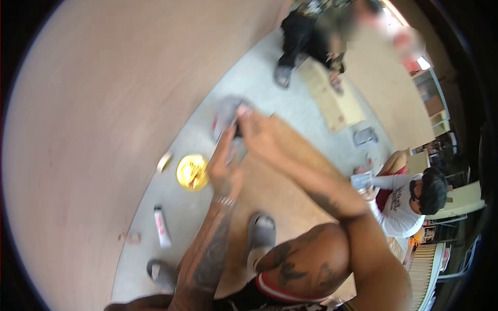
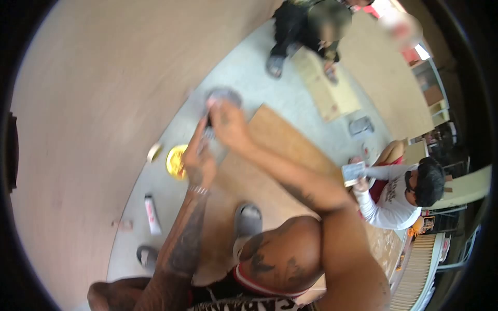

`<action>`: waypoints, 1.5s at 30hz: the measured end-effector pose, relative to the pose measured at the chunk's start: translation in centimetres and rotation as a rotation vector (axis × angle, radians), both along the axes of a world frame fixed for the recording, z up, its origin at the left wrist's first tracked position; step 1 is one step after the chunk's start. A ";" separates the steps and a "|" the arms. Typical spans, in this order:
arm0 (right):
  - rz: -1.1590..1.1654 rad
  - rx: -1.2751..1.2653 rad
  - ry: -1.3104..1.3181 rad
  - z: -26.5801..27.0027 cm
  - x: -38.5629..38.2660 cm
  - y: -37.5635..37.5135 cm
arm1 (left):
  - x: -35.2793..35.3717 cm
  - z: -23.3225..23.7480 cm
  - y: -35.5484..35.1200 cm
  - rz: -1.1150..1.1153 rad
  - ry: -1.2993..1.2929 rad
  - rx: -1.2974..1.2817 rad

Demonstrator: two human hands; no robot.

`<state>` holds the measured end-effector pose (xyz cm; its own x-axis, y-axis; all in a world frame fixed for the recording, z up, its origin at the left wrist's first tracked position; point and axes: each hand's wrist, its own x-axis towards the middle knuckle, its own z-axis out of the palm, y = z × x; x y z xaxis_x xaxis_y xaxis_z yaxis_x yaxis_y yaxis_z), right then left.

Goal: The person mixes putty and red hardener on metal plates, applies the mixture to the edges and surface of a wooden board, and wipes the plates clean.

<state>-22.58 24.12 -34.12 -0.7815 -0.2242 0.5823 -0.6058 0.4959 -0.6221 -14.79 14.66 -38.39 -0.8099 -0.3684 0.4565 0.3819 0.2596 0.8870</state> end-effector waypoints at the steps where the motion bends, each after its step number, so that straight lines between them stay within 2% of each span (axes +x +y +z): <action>1: 0.085 0.041 -0.357 1.1 0.2 0.6 | 0.6 0.2 -0.3 -0.041 -0.087 0.162; 4: 0.073 0.292 -0.610 2.3 -0.3 2.4 | -0.5 0.2 -2.2 -0.001 -0.031 0.106; 5: 0.061 0.290 -0.583 2.0 0.1 2.3 | -0.7 0.4 -2.9 0.020 -0.116 0.100; 6: 0.124 0.216 -0.474 1.5 0.7 1.8 | -1.0 0.8 -3.3 0.041 -0.204 0.089; 7: 0.186 0.144 -0.371 1.7 1.0 1.1 | -1.2 1.3 -3.5 0.030 -0.188 0.084; 9: 0.161 0.031 -0.416 2.6 0.1 0.2 | -0.9 2.0 -3.7 0.126 -0.226 0.120; 10: 0.052 -0.048 -0.407 3.3 -0.9 -0.2 | -0.6 1.8 -3.0 0.124 -0.084 0.056; 11: -0.052 -0.126 -0.400 3.8 -1.4 -0.7 | -0.4 1.9 -2.2 0.130 -0.080 0.050; 13: 0.023 -0.142 -0.381 4.0 -0.7 -1.6 | 0.2 1.7 -1.1 0.077 0.029 -0.190; 14: 0.124 -0.012 -0.336 3.8 0.0 -1.8 | 0.8 1.5 -1.4 0.058 -0.133 0.032; 15: 0.218 0.111 -0.287 3.6 0.8 -1.8 | 0.8 1.2 -2.3 0.068 -0.138 0.021; 16: 0.263 0.283 -0.405 2.9 1.0 -1.3 | 0.5 1.7 -3.6 0.115 -0.223 0.135; 18: 0.289 0.251 -0.394 1.1 1.3 -1.2 | -0.5 0.8 -5.9 0.159 -0.311 0.275; 19: 0.304 0.229 -0.383 0.5 1.5 -1.4 | -0.1 0.5 -5.8 0.168 -0.317 0.272; 20: 0.154 0.143 -0.517 1.5 1.0 -2.1 | 0.3 0.5 -5.1 0.154 -0.217 0.140; 21: 0.164 0.146 -0.518 1.3 0.4 -2.7 | 0.8 0.7 -4.2 0.138 -0.119 0.006; 23: 0.183 -0.110 -0.391 1.4 -0.3 -3.5 | 1.7 0.9 -2.9 0.078 -0.041 -0.040; 24: 0.226 0.050 -0.132 1.2 0.1 -3.6 | 1.9 0.3 -2.4 0.075 -0.107 0.069; 25: 0.217 0.054 -0.133 1.4 -0.1 -2.9 | 1.9 0.2 -2.1 0.075 -0.176 0.180; 27: 0.210 0.311 -0.283 1.7 -0.8 -1.2 | 1.2 -0.2 -3.5 0.055 -0.231 0.277; 29: 0.200 0.287 -0.386 1.6 -0.4 -0.6 | 0.3 0.8 -4.7 0.166 -0.184 0.093; 31: 0.234 0.182 -0.549 1.8 1.4 -0.5 | 1.3 0.9 -4.7 0.149 -0.188 0.071; 32: 0.254 0.189 -0.514 1.0 0.8 -0.3 | 1.9 0.7 -4.6 0.140 -0.186 0.092; 34: 0.044 0.108 -0.280 1.5 -1.5 -0.4 | 0.1 1.7 -3.6 0.127 -0.142 0.131; 37: 0.032 -0.055 -0.378 3.5 -2.0 -0.9 | 0.4 1.4 -1.7 0.051 -0.146 -0.022; 38: 0.207 -0.057 -0.231 2.2 -1.5 -1.5 | 0.1 1.2 -1.1 0.046 -0.053 -0.085; 39: 0.196 -0.058 -0.247 2.3 -1.1 -1.4 | 0.5 1.0 -1.1 0.035 -0.069 -0.083; 41: 0.266 0.243 -0.222 3.4 -1.2 -1.4 | 0.7 0.4 -1.8 0.028 -0.248 0.176; 42: 0.301 0.277 -0.275 3.8 -1.6 -1.0 | 0.5 0.0 -2.2 0.072 -0.234 0.175; 43: 0.298 0.274 -0.286 3.4 -1.7 -0.6 | 0.5 -0.3 -2.9 0.068 -0.246 0.174; 45: 0.304 0.175 -0.419 2.3 -1.7 0.0 | 0.0 -0.4 -4.0 0.097 -0.081 0.086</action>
